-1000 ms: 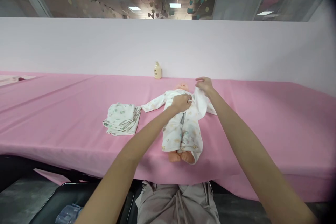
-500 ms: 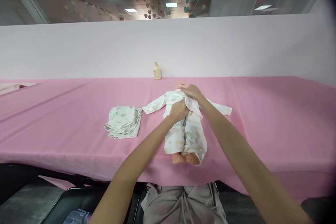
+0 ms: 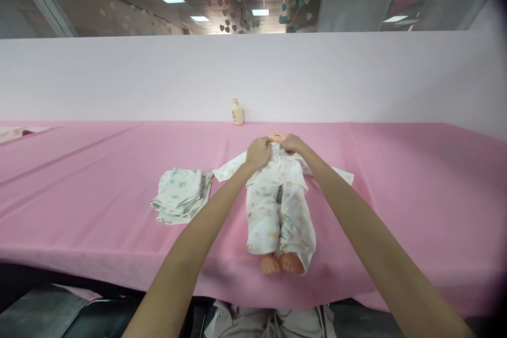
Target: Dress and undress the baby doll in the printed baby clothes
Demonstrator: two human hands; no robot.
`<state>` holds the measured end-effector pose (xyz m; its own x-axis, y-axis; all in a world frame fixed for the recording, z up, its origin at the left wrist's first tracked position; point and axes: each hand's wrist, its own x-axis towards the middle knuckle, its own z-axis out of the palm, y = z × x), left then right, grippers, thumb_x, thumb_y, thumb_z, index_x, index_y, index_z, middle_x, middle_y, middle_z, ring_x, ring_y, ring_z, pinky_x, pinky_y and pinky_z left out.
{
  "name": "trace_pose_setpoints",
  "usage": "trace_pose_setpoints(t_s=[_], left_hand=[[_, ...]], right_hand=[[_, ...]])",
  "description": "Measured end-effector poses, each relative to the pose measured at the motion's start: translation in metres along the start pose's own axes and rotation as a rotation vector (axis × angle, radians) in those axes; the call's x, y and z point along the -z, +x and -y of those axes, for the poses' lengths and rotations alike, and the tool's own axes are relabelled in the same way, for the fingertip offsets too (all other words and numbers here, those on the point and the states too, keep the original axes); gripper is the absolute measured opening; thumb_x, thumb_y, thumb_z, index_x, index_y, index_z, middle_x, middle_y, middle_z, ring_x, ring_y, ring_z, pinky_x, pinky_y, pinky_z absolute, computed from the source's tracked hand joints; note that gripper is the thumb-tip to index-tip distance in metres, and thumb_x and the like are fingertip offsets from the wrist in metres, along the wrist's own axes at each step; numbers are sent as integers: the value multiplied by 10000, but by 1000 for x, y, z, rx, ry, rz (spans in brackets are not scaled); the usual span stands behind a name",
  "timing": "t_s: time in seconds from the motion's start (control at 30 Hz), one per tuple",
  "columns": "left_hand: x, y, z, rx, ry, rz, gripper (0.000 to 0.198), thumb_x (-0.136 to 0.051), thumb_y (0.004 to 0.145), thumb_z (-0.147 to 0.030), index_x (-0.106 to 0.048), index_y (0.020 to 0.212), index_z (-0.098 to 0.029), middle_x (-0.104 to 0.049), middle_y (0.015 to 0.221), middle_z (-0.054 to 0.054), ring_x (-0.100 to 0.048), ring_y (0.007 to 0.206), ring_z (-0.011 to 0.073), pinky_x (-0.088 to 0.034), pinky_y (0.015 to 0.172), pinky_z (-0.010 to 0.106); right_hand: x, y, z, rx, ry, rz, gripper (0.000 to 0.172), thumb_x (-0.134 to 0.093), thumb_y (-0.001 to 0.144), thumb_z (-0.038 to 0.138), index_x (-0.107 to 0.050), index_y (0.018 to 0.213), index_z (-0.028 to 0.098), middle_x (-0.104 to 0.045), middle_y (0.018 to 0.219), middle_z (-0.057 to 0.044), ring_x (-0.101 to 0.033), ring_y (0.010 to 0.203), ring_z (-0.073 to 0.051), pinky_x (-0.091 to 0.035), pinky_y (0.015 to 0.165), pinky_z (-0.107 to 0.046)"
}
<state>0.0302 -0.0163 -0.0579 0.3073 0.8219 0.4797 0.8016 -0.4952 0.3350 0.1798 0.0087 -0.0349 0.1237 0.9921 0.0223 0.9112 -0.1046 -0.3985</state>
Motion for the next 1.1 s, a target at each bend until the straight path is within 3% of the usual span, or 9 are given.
trace_pose_setpoints(t_s=[0.23,0.37,0.5,0.6,0.7,0.83,0.93,1.03,1.1], left_hand=[[-41,39,-3,161,-26,63,282,-451,865,-245,-695,933,-121,-688,1019,169,-640,956,263,-463,765,326],[-44,39,-1,182,-68,53,239,-479,860,-274,-675,952,-173,-694,999,119,-639,934,244,-448,732,307],[-46,36,2,190,-101,39,192,-487,871,-286,-646,952,-217,-707,942,36,-641,891,192,-426,710,271],[-49,34,4,190,-156,9,158,-500,866,-277,-635,933,-229,-709,891,7,-639,867,177,-407,687,261],[-52,34,5,196,-218,-18,134,-506,855,-250,-631,902,-235,-706,843,-2,-635,820,172,-375,633,259],[-50,35,5,193,-239,-11,117,-512,837,-235,-627,844,-218,-705,835,11,-626,783,177,-348,602,266],[-49,35,6,197,-284,-18,143,-497,837,-225,-639,851,-215,-706,831,14,-622,778,181,-354,612,273],[-49,35,9,225,-371,-24,181,-482,845,-217,-657,889,-222,-708,828,3,-617,759,168,-383,644,271],[-49,35,12,247,-460,-37,183,-484,846,-209,-663,881,-216,-709,840,-3,-611,749,152,-405,674,264]], right_hand=[[-2,19,-4,15,74,-55,145,-616,686,59,-728,777,62,-682,592,-101,-669,627,-187,-458,575,-208],[-18,30,-18,68,234,-142,281,-475,836,171,-728,920,82,-735,803,-99,-683,708,-164,-453,558,-193],[-34,30,-28,137,392,-173,285,-507,849,236,-726,995,129,-743,948,-67,-689,825,-154,-480,621,-180],[-25,24,-29,170,416,-128,212,-570,798,216,-748,888,144,-746,802,-50,-683,711,-149,-470,602,-186],[-5,17,-29,165,203,-37,165,-578,744,162,-716,665,118,-637,490,-39,-599,490,-144,-420,521,-212],[12,14,-33,165,59,40,176,-544,719,95,-671,598,110,-582,428,-33,-537,441,-125,-391,499,-217],[8,19,-38,190,232,80,157,-548,751,128,-674,660,107,-606,495,-22,-534,460,-115,-404,492,-212],[-2,26,-38,213,589,173,182,-583,790,248,-696,751,111,-630,590,-14,-555,510,-121,-425,470,-213],[-7,28,-35,201,737,152,220,-578,801,290,-708,798,113,-637,625,-15,-567,526,-126,-441,468,-218]])
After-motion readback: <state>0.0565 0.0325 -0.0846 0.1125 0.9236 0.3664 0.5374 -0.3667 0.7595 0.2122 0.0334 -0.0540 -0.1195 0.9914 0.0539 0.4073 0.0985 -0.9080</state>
